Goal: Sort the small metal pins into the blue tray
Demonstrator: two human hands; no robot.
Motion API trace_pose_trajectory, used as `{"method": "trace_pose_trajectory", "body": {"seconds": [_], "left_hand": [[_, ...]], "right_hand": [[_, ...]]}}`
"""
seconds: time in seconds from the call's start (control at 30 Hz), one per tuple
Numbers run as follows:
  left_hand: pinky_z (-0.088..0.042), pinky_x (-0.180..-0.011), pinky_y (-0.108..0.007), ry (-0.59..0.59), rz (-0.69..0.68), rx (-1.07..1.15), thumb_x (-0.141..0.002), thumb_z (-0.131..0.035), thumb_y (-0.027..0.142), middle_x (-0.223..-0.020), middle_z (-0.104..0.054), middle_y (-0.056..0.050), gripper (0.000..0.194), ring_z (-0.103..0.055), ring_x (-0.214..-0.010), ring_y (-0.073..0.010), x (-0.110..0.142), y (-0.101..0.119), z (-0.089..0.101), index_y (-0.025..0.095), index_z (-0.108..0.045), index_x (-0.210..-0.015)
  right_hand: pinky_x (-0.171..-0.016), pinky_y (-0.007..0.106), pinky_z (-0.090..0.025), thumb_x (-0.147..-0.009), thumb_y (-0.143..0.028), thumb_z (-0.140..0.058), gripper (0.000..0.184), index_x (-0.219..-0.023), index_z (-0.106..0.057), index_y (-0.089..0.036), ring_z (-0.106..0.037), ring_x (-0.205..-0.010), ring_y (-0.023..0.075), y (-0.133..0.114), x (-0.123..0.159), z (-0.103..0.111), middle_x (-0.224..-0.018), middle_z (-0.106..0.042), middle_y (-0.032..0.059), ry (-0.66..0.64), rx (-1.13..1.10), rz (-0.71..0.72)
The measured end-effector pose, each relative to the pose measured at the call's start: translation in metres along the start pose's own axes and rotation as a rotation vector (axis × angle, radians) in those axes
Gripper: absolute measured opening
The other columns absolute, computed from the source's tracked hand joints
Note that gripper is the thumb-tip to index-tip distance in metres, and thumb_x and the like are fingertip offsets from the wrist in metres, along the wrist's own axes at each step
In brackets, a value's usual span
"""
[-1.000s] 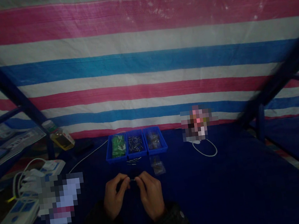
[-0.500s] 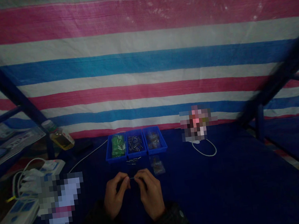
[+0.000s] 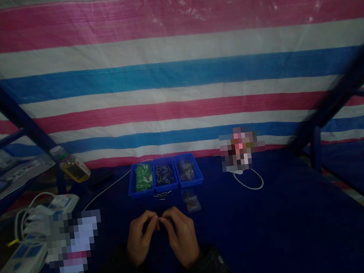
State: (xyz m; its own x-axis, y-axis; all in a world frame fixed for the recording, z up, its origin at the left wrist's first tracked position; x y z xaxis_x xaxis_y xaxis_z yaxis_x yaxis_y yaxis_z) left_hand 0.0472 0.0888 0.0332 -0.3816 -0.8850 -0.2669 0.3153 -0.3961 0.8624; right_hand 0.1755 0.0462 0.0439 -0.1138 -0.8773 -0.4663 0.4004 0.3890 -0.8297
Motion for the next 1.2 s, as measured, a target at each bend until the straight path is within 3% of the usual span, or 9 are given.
{"method": "trace_pose_trajectory", "body": {"seconds": [0.33, 0.67, 0.83, 1.03, 1.2], "left_hand": [[-0.046, -0.066, -0.024, 0.039, 0.012, 0.008, -0.100, -0.053, 0.031, -0.067, -0.062, 0.001, 0.030, -0.062, -0.064, -0.0150, -0.0003, 0.0002, 0.0046, 0.018, -0.063, -0.075], [-0.046, -0.066, -0.024, 0.037, 0.005, -0.013, -0.100, -0.054, 0.033, -0.068, -0.064, 0.000, 0.031, -0.062, -0.064, -0.0151, 0.0008, 0.0007, 0.0043, 0.018, -0.064, -0.076], [-0.045, -0.066, -0.025, 0.040, 0.017, -0.009, -0.101, -0.052, 0.036, -0.067, -0.063, 0.000, 0.034, -0.061, -0.064, -0.0154, 0.0010, 0.0007, 0.0056, 0.018, -0.062, -0.073], [-0.044, -0.066, -0.025, 0.054, 0.023, 0.010, -0.102, -0.051, 0.035, -0.066, -0.062, 0.000, 0.035, -0.061, -0.064, -0.0151, 0.0014, -0.0005, 0.0077, 0.018, -0.061, -0.072], [-0.045, -0.066, -0.025, 0.022, 0.014, 0.040, -0.101, -0.051, 0.035, -0.066, -0.062, 0.000, 0.035, -0.060, -0.064, -0.0153, 0.0005, 0.0001, 0.0043, 0.018, -0.062, -0.073]], "right_hand": [[-0.069, 0.028, -0.046, -0.103, -0.024, -0.047, 0.022, -0.086, -0.061, -0.022, -0.062, -0.073, 0.0168, -0.0014, 0.0001, 0.0000, -0.081, -0.064, 0.0024, -0.003, 0.005, 0.008], [-0.064, 0.029, -0.034, -0.106, -0.022, -0.040, 0.038, -0.069, -0.045, -0.022, -0.053, -0.058, 0.0134, -0.0012, 0.0030, -0.0001, -0.062, -0.053, -0.0034, 0.021, 0.264, 0.023], [-0.065, 0.029, -0.038, -0.106, -0.024, -0.043, 0.036, -0.071, -0.049, -0.022, -0.056, -0.060, 0.0139, -0.0010, 0.0035, 0.0024, -0.063, -0.056, -0.0027, 0.028, 0.207, 0.016], [-0.076, 0.032, -0.050, -0.103, -0.020, -0.048, 0.022, -0.090, -0.066, -0.022, -0.068, -0.079, 0.0186, -0.0029, 0.0026, 0.0051, -0.086, -0.072, 0.0037, 0.042, 0.031, 0.043], [-0.081, 0.034, -0.054, -0.101, -0.017, -0.051, 0.021, -0.097, -0.071, -0.023, -0.071, -0.088, 0.0203, -0.0043, 0.0028, 0.0073, -0.096, -0.075, 0.0056, 0.078, 0.000, 0.074]]}}
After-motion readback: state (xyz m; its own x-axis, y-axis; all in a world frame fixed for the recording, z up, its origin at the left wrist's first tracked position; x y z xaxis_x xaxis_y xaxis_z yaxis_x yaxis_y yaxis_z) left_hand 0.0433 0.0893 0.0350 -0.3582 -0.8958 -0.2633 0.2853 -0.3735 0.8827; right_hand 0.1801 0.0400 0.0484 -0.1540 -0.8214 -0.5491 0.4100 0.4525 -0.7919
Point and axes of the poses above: each hand's wrist, its own x-axis away from the middle knuckle, its own z-axis out of the back of the hand, y = z × x, the point moved 10 cm from there along -x, towards the middle knuckle
